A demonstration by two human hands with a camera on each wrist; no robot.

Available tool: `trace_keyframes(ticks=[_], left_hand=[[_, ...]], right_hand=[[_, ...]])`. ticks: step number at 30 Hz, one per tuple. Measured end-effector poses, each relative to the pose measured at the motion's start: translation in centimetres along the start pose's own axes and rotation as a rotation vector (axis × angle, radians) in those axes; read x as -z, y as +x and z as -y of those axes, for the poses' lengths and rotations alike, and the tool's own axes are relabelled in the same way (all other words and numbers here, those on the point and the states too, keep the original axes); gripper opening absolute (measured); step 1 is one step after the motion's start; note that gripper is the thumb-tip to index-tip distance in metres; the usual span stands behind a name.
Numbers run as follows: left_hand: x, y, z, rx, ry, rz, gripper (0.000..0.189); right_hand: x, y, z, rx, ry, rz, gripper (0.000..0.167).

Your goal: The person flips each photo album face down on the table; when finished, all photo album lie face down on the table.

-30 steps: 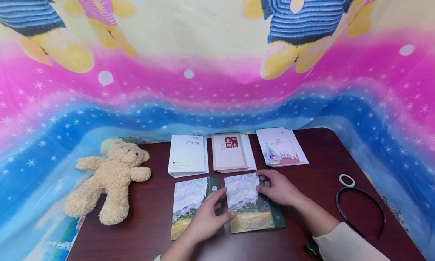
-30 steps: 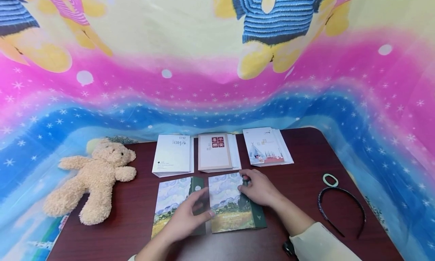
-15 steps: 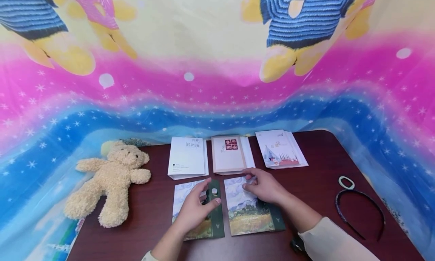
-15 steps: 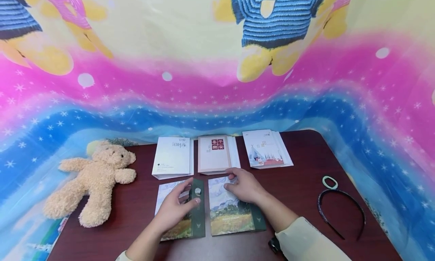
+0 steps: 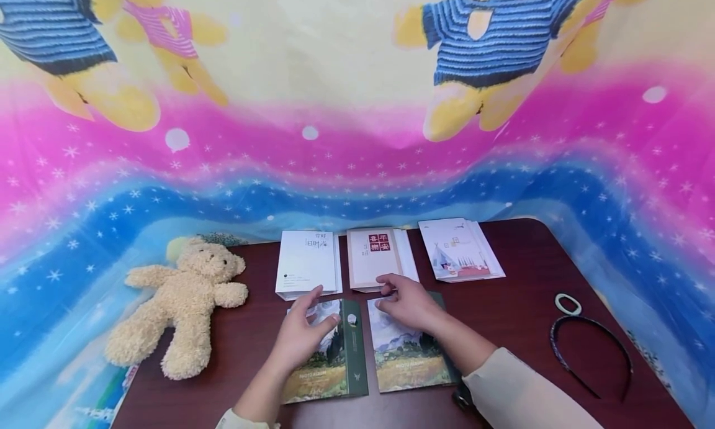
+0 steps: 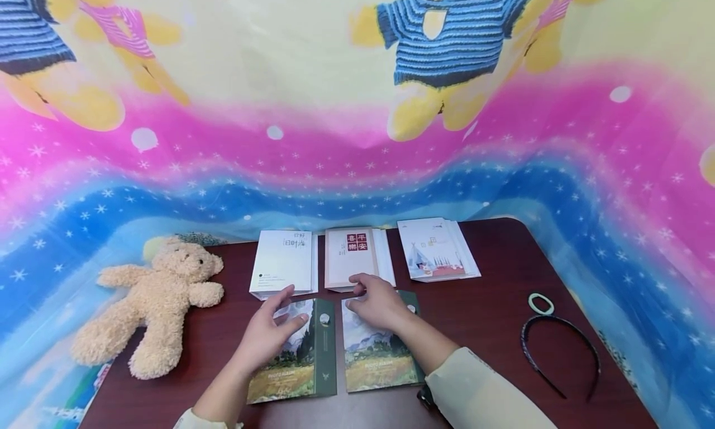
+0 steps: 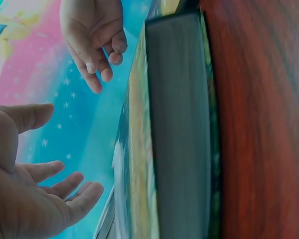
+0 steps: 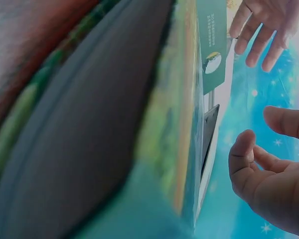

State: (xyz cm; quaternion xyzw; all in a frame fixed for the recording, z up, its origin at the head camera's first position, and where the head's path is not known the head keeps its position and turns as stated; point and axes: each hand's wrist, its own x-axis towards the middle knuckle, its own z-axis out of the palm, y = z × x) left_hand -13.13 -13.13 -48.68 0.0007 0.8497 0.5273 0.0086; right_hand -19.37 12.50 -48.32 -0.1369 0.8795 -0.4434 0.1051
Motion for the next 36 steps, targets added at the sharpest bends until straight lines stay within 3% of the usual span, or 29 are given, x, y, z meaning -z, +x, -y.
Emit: trace_keyframes(ticks=[4, 10, 16, 25, 31, 36], left_hand=[[1.0, 0.4, 0.3, 0.015, 0.034, -0.04, 0.074], [2.3, 0.9, 0.8, 0.033, 0.049, -0.097, 0.072], [3.5, 1.1, 1.3, 0.051, 0.045, -0.102, 0.074], [5.2, 1.9, 2.7, 0.098, 0.06, -0.141, 0.073], [5.9, 2.6, 3.7, 0.146, 0.036, -0.177, 0.074], [6.3, 2.9, 4.2, 0.172, 0.024, -0.169, 0.076]], right_hand=[[-0.6, 0.8, 0.6, 0.012, -0.029, -0.008, 0.05], [-1.2, 2.0, 1.7, -0.004, 0.018, 0.001, 0.052], [-2.0, 3.0, 2.2, -0.017, 0.023, 0.006, 0.053], [-3.6, 4.5, 3.6, 0.035, 0.023, 0.021, 0.053], [-4.5, 5.6, 4.6, 0.049, 0.039, 0.008, 0.053], [-5.3, 6.5, 4.8, 0.039, 0.027, 0.015, 0.054]])
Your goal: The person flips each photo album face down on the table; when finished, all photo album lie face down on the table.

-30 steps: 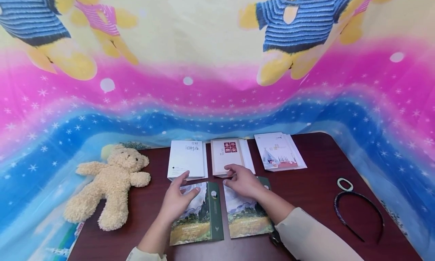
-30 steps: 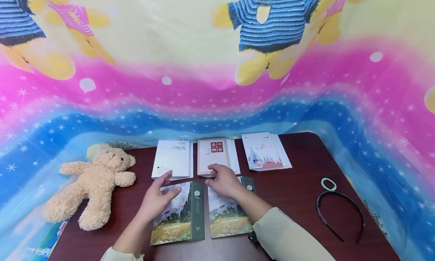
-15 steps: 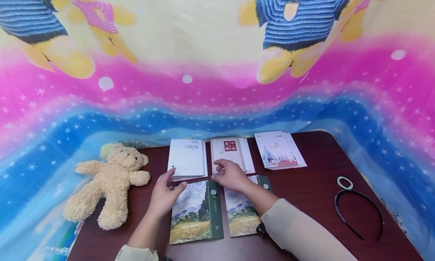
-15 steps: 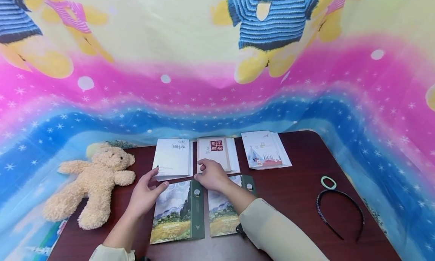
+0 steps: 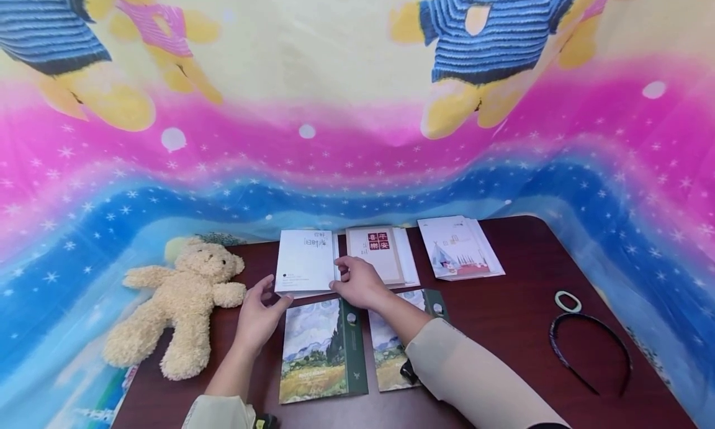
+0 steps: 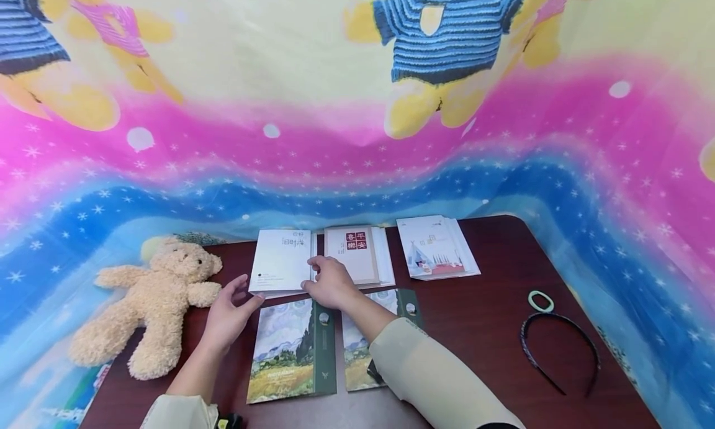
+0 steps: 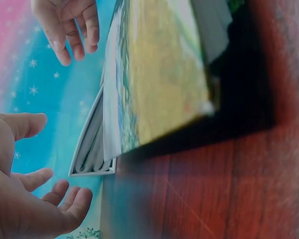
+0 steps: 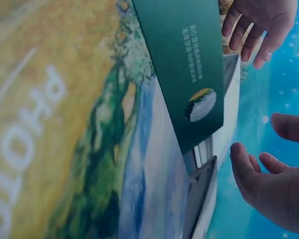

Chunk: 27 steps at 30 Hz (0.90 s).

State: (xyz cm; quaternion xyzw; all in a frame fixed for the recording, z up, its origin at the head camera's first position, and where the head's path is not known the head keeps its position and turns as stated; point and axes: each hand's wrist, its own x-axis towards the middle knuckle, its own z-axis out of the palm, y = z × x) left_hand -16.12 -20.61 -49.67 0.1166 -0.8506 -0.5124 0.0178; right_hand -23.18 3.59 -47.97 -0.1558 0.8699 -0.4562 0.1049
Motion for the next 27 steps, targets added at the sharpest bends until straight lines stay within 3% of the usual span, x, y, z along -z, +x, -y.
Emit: trace_keyframes(ticks=[8, 18, 27], left_hand=[[-0.1, 1.2, 1.1, 0.033, -0.024, 0.037, 0.08], [-0.6, 2.2, 1.3, 0.107, -0.114, 0.085, 0.086], [-1.0, 3.1, 1.4, 0.152, -0.12, 0.079, 0.084]], right_hand=[[-1.4, 0.9, -0.1, -0.016, -0.011, 0.008, 0.057], [-2.4, 1.8, 0.2, -0.024, -0.079, 0.014, 0.059], [-3.0, 2.5, 0.1, -0.029, -0.133, 0.014, 0.057]])
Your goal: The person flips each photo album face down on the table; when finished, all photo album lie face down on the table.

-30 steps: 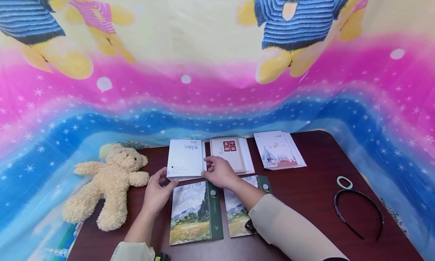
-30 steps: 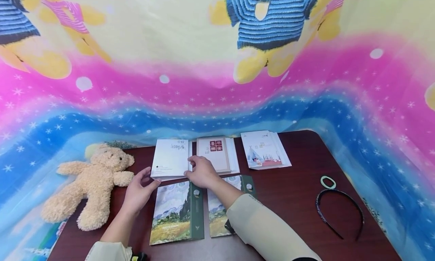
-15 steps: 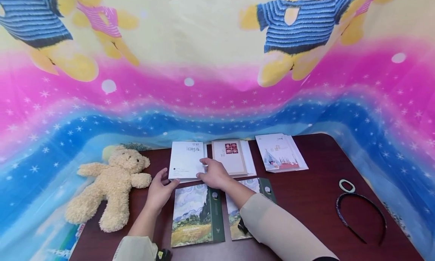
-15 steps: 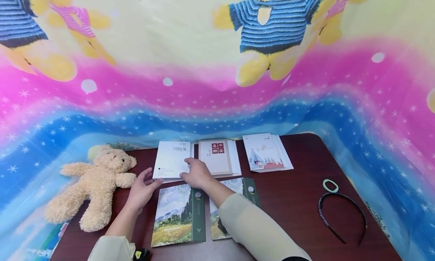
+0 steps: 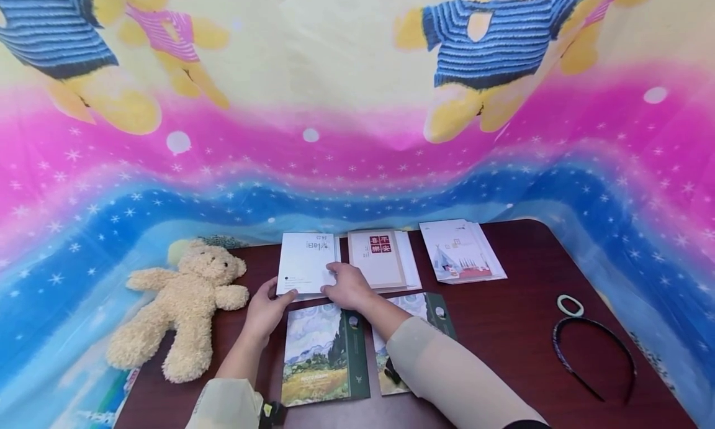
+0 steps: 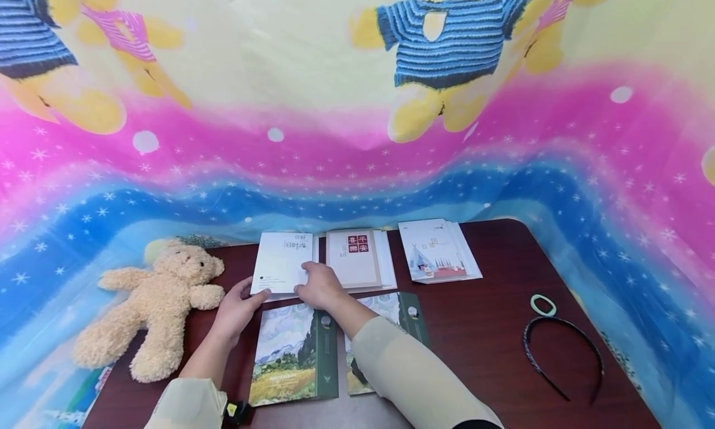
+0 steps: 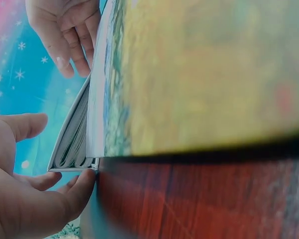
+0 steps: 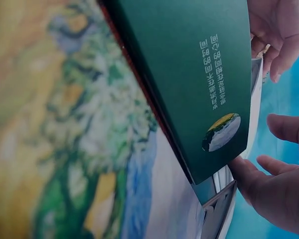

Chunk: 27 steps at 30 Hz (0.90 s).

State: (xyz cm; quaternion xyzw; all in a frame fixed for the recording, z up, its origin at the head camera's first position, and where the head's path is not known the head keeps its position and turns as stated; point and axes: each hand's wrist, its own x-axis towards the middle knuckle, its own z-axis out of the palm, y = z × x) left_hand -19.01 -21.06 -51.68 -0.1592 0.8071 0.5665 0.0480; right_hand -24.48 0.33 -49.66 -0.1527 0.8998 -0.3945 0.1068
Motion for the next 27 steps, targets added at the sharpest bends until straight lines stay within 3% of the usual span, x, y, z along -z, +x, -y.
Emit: trace_keyframes(ticks=[18, 27], left_hand=[[-0.04, -0.05, -0.39, -0.001, -0.101, -0.014, 0.077], [-0.06, -0.07, -0.59, 0.002, -0.153, -0.066, 0.077]], right_hand=[[0.03, 0.21, -0.08, -0.029, -0.003, 0.037, 0.055], [0.08, 0.31, 0.05, -0.029, 0.034, 0.055, 0.055]])
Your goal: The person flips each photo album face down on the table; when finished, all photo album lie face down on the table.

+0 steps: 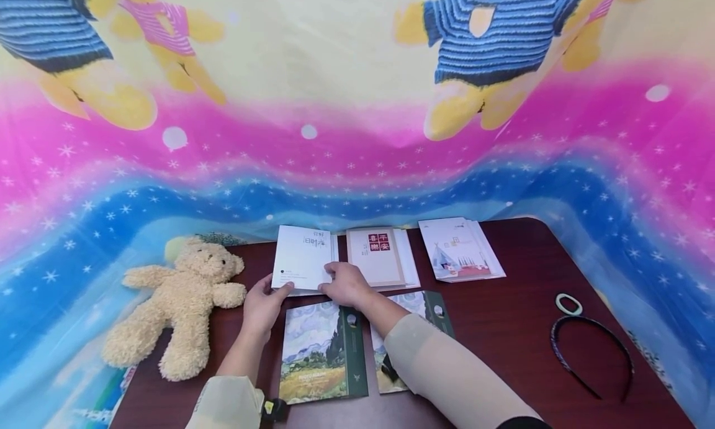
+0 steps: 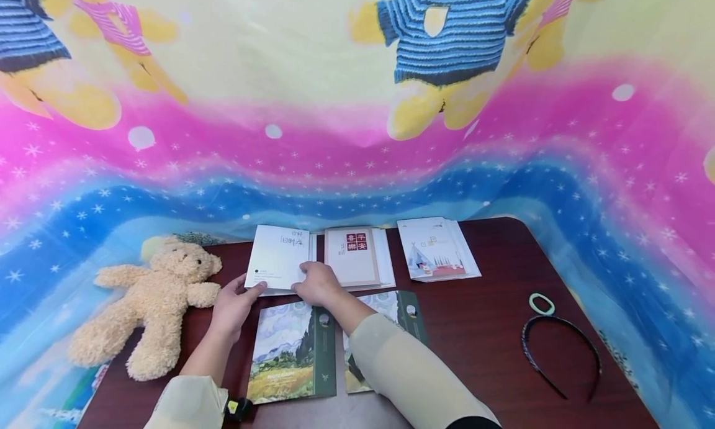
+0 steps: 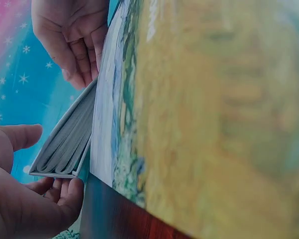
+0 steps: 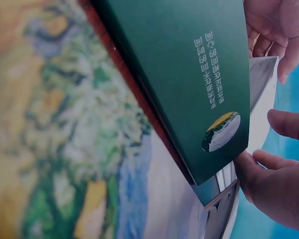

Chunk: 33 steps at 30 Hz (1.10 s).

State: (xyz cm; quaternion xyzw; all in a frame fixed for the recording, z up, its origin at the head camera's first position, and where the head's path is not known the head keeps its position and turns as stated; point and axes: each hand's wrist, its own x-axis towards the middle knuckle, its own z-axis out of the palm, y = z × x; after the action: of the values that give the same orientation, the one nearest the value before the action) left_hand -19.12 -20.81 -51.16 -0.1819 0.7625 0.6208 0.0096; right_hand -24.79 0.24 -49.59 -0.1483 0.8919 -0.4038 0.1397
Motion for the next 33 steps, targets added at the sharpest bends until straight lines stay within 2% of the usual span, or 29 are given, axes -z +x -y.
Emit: trace_keyframes(ticks=[7, 16, 27, 33], left_hand=[[0.0, 0.1, -0.3, -0.024, -0.047, -0.043, 0.072], [-0.3, 0.1, -1.1, -0.038, -0.216, -0.039, 0.065], [-0.3, -0.3, -1.5, -0.09, -0.212, -0.085, 0.061], [-0.4, -0.6, -2.1, -0.137, -0.158, -0.125, 0.06]], right_hand=[[0.2, -0.1, 0.1, -0.023, 0.091, 0.014, 0.057], [0.1, -0.3, 0.5, -0.032, 0.155, 0.014, 0.056], [-0.5, -0.1, 0.7, -0.046, 0.242, 0.03, 0.056], [-0.5, -0.1, 0.9, -0.05, 0.311, 0.056, 0.057]])
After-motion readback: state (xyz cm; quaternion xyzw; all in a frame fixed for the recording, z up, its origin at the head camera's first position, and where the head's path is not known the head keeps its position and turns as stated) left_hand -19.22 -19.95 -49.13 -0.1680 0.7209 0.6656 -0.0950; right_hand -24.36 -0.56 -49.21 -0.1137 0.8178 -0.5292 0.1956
